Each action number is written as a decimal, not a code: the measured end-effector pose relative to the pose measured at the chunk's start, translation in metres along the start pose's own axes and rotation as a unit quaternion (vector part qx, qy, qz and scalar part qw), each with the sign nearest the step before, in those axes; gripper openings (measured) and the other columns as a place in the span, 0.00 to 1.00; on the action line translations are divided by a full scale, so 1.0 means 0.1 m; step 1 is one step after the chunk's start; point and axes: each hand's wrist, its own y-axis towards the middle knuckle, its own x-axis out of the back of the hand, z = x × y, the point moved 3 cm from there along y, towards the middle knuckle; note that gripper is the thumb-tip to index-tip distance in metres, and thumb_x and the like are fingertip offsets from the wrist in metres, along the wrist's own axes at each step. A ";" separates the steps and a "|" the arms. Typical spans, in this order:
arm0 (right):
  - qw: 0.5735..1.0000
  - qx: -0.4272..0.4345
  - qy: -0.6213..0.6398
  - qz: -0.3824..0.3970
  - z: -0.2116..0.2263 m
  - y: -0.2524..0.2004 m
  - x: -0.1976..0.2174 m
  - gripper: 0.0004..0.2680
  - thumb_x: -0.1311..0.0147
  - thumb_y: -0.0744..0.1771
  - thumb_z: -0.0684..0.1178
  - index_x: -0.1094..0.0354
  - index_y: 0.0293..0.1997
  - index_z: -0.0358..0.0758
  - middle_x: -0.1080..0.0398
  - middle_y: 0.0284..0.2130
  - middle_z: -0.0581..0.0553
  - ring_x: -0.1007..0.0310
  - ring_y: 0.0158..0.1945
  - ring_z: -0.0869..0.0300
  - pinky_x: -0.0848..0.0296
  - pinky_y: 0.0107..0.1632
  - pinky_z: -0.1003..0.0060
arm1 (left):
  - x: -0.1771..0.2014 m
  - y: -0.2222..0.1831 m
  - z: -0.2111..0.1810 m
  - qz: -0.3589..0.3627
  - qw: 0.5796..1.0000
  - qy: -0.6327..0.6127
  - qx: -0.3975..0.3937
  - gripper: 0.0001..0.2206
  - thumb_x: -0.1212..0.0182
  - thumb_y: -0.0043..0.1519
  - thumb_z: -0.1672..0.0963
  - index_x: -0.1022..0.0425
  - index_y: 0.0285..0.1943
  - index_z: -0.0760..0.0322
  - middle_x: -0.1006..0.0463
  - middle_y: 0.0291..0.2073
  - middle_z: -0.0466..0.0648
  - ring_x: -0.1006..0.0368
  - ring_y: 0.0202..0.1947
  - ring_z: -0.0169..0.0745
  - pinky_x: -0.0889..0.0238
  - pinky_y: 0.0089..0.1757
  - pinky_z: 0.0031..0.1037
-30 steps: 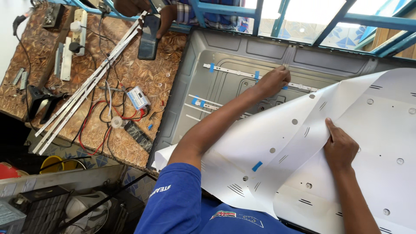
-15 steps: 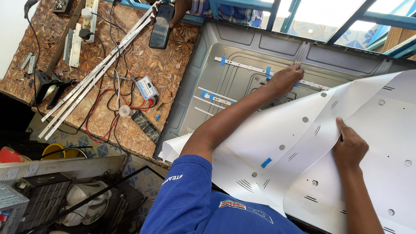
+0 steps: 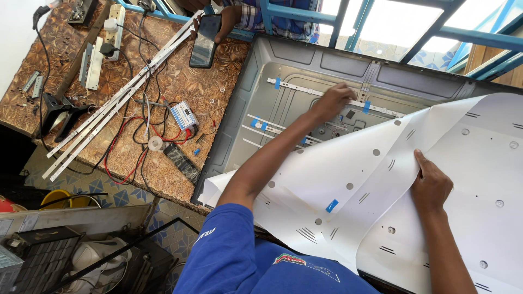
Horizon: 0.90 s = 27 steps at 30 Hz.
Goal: The person adheres light strips and a white reflective sheet inside a television chassis.
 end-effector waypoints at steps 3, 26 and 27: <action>1.000 -0.001 0.000 0.002 -0.02 -0.03 -0.02 0.19 0.45 0.66 0.34 0.19 0.64 0.41 0.29 0.28 0.49 0.39 0.26 0.62 0.48 0.28 0.67 | 0.46 -0.26 0.22 -0.088 0.994 0.071 0.010 0.11 0.50 0.64 0.66 0.21 0.47 0.69 0.22 0.46 0.57 0.24 0.45 0.52 0.26 0.49 0.35; 0.999 -0.019 -0.022 -0.015 -0.01 -0.01 -0.07 0.19 0.47 0.67 0.33 0.20 0.63 0.45 0.22 0.32 0.50 0.34 0.24 0.59 0.39 0.28 0.64 | 1.55 -0.52 0.86 0.024 0.953 0.301 0.009 0.02 0.39 0.57 0.61 0.26 0.34 0.62 0.29 0.40 0.54 0.28 0.41 0.61 0.37 0.37 0.49; 1.000 -0.020 -0.014 0.010 0.00 -0.01 -0.06 0.19 0.47 0.67 0.34 0.22 0.64 0.47 0.21 0.39 0.46 0.26 0.35 0.54 0.30 0.36 0.61 | 1.57 -0.56 0.84 -0.003 0.964 0.266 0.022 0.07 0.31 0.55 0.59 0.25 0.38 0.64 0.28 0.41 0.56 0.27 0.44 0.66 0.35 0.44 0.50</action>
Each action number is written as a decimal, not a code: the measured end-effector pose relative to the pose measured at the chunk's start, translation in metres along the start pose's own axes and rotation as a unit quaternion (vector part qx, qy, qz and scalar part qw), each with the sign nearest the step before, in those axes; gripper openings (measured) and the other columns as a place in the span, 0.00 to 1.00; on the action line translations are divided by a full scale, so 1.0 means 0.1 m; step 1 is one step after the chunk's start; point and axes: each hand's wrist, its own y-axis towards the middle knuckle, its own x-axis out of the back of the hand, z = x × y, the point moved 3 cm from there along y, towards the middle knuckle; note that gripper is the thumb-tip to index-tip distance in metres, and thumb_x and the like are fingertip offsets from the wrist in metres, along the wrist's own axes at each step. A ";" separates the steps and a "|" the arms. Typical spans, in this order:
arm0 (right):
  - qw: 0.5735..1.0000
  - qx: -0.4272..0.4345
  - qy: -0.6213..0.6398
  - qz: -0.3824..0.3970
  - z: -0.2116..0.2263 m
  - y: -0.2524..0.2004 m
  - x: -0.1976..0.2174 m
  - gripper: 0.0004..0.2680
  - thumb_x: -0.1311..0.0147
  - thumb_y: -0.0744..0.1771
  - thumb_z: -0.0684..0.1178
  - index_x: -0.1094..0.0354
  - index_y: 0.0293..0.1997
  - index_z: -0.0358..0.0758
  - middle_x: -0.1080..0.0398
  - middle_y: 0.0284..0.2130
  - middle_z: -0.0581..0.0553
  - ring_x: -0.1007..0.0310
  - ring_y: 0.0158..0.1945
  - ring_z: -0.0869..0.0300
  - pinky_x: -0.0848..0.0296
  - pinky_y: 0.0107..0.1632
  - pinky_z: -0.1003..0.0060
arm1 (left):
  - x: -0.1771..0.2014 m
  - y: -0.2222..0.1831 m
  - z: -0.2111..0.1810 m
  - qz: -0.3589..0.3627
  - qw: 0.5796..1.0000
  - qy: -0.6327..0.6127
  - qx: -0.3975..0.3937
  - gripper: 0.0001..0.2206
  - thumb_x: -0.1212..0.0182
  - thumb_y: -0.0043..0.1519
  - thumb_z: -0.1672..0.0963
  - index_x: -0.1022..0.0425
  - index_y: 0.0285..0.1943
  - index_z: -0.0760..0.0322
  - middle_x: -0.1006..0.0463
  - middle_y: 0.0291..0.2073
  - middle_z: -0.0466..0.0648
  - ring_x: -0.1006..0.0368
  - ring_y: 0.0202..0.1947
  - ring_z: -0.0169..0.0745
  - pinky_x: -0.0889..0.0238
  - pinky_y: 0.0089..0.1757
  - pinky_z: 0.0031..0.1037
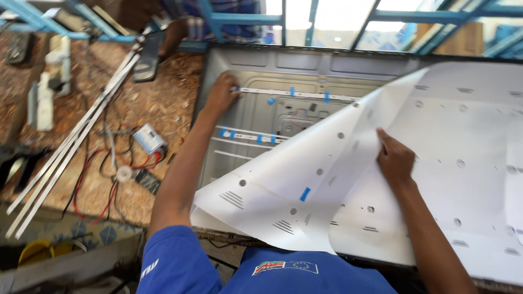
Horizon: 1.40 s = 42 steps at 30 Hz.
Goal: The person adheres light strips and a white reflective sheet inside a television chassis.
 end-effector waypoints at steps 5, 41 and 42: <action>1.000 -0.025 0.003 0.015 0.06 0.03 0.06 0.20 0.46 0.66 0.37 0.25 0.64 0.52 0.19 0.43 0.43 0.19 0.42 0.49 0.21 0.42 0.56 | -0.11 0.02 -0.19 0.020 0.998 0.035 0.052 0.16 0.23 0.52 0.59 0.24 0.45 0.68 0.29 0.42 0.57 0.27 0.48 0.69 0.32 0.50 0.49; 0.998 -0.057 -0.004 0.039 0.30 0.27 0.38 0.05 0.43 0.70 0.42 0.22 0.48 0.40 0.23 0.28 0.45 0.21 0.31 0.56 0.26 0.34 0.66 | -0.24 0.60 -1.38 0.090 0.943 0.292 -0.131 0.05 0.30 0.62 0.55 0.16 0.45 0.53 0.19 0.32 0.43 0.20 0.37 0.41 0.29 0.49 0.42; 0.999 -0.040 -0.012 0.032 0.33 0.30 0.42 0.05 0.41 0.69 0.42 0.21 0.48 0.41 0.24 0.28 0.46 0.24 0.32 0.58 0.28 0.36 0.67 | -0.21 0.50 -1.44 0.047 0.940 0.301 -0.152 0.04 0.31 0.60 0.58 0.17 0.43 0.57 0.21 0.31 0.44 0.22 0.36 0.41 0.31 0.45 0.37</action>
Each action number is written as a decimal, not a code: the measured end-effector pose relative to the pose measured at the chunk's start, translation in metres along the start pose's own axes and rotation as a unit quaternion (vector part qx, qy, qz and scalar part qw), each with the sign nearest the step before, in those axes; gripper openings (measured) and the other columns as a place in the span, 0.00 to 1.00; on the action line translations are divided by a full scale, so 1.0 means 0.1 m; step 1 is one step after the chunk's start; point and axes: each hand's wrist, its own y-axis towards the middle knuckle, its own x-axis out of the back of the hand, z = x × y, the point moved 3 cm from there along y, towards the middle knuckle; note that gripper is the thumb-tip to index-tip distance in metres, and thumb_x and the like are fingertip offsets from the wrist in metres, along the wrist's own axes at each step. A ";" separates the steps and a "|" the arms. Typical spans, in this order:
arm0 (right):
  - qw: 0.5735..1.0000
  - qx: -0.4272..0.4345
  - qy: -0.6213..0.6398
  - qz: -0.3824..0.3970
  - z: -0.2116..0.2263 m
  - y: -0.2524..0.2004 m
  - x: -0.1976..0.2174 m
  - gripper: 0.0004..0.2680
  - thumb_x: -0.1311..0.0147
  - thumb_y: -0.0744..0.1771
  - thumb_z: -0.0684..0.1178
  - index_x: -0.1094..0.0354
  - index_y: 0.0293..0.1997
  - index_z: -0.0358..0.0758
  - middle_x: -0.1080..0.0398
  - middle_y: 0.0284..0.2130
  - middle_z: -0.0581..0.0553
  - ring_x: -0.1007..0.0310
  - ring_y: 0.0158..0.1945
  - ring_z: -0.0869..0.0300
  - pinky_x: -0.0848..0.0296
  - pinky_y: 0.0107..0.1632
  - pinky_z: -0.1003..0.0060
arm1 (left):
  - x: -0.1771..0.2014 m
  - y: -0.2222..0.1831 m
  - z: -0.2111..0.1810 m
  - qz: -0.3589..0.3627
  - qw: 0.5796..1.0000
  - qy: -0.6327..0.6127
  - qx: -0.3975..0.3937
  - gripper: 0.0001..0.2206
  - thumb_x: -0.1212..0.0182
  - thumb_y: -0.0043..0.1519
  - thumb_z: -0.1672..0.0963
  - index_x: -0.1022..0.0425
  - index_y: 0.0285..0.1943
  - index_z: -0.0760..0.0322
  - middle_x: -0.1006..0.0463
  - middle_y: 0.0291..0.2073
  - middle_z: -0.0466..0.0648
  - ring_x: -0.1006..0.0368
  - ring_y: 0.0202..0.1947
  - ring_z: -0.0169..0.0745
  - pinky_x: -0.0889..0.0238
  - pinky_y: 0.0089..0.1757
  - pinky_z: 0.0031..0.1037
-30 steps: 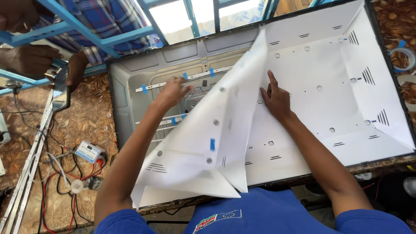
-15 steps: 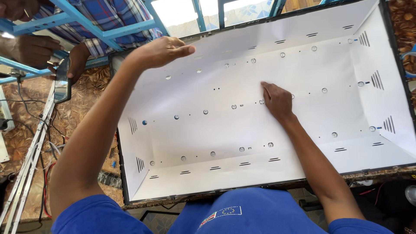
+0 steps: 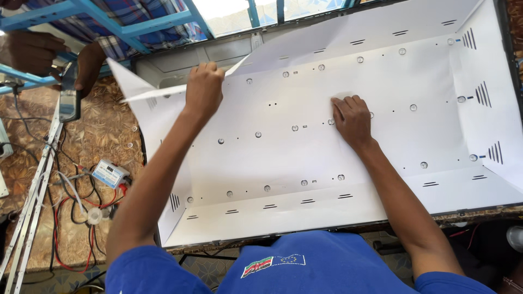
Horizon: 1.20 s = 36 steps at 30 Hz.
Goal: The person adheres light strips and a white reflective sheet inside a television chassis.
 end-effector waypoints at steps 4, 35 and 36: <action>0.999 0.033 -0.005 -0.002 0.01 -0.04 0.00 0.04 0.38 0.68 0.44 0.20 0.45 0.45 0.27 0.28 0.48 0.28 0.39 0.59 0.32 0.40 0.65 | 0.16 -0.41 -0.20 -0.090 0.996 -0.001 0.014 0.05 0.35 0.61 0.62 0.17 0.43 0.62 0.24 0.33 0.47 0.25 0.36 0.42 0.33 0.39 0.30; 0.992 0.086 -0.066 0.064 0.47 0.57 -0.59 0.14 0.47 0.71 0.53 0.27 0.60 0.37 0.28 0.59 0.37 0.34 0.67 0.50 0.41 0.65 0.54 | -0.84 -0.20 -1.30 0.094 0.969 -0.219 0.067 0.33 0.56 0.72 0.43 0.48 0.80 0.63 0.50 0.78 0.58 0.58 0.79 0.55 0.70 0.72 0.46; 0.992 0.096 -0.036 0.074 0.64 0.62 -0.60 0.16 0.46 0.71 0.54 0.29 0.62 0.33 0.31 0.61 0.34 0.37 0.69 0.46 0.42 0.67 0.52 | -0.82 -0.17 -1.33 0.087 0.969 -0.218 0.077 0.31 0.58 0.73 0.44 0.46 0.79 0.66 0.47 0.77 0.60 0.56 0.78 0.56 0.67 0.72 0.46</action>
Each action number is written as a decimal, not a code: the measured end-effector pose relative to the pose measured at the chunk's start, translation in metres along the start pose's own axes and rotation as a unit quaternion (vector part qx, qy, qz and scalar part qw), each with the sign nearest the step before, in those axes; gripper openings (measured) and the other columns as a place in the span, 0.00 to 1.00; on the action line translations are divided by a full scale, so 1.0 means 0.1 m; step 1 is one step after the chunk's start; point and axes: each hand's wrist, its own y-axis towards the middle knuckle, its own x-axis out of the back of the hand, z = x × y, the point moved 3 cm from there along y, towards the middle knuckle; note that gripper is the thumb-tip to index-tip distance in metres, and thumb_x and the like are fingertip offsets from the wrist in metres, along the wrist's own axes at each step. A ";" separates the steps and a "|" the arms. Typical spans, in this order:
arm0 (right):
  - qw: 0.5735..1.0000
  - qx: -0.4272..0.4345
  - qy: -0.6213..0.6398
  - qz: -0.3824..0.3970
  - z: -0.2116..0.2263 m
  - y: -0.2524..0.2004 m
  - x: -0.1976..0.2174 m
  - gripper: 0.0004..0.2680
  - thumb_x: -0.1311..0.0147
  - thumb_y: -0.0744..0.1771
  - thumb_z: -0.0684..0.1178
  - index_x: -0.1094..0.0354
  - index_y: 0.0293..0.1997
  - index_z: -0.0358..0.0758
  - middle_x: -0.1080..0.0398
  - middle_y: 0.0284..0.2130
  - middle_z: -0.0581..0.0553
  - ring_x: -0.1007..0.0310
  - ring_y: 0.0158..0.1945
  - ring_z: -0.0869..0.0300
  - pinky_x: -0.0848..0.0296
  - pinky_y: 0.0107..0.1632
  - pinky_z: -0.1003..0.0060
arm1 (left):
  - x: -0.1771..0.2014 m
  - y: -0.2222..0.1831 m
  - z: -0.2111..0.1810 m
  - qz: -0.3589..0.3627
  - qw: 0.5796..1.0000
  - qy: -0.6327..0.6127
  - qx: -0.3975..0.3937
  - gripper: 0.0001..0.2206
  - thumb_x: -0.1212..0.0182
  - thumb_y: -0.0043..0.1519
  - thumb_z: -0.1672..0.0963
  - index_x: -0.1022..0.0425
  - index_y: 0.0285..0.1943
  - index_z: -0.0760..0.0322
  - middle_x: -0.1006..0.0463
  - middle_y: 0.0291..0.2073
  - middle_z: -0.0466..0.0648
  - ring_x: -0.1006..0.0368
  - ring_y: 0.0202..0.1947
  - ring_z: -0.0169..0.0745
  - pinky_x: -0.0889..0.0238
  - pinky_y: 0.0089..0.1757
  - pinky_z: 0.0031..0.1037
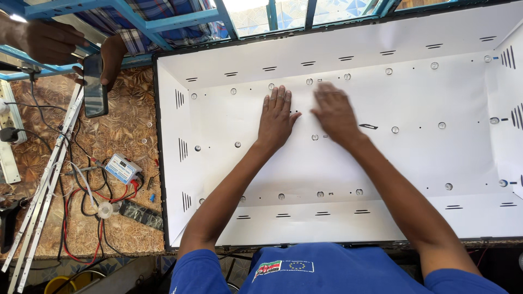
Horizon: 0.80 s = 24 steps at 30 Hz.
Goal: The person adheres light strips and a white reflective sheet inside a television chassis.
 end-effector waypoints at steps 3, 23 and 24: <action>0.999 -0.006 0.023 0.042 0.21 0.08 -0.13 0.21 0.49 0.71 0.58 0.36 0.67 0.31 0.39 0.68 0.31 0.45 0.73 0.43 0.47 0.70 0.50 | 0.01 0.07 -0.08 -0.019 1.000 -0.006 -0.009 0.27 0.60 0.74 0.48 0.42 0.77 0.69 0.44 0.74 0.62 0.53 0.77 0.58 0.61 0.71 0.44; 0.990 -0.102 0.030 0.091 -0.44 -0.33 -0.10 0.22 0.64 0.74 0.62 0.41 0.73 0.36 0.44 0.71 0.39 0.49 0.75 0.51 0.53 0.74 0.53 | -0.05 -0.24 0.39 -0.020 1.000 -0.017 0.000 0.26 0.62 0.75 0.49 0.43 0.78 0.68 0.44 0.75 0.61 0.53 0.77 0.56 0.65 0.71 0.40; 0.990 -0.109 0.023 0.083 -0.49 -0.34 -0.10 0.22 0.64 0.75 0.62 0.41 0.72 0.35 0.43 0.70 0.39 0.48 0.75 0.50 0.52 0.73 0.53 | -0.03 -0.27 0.45 -0.057 0.998 -0.013 -0.002 0.25 0.58 0.74 0.49 0.40 0.75 0.70 0.40 0.73 0.62 0.49 0.75 0.58 0.61 0.71 0.40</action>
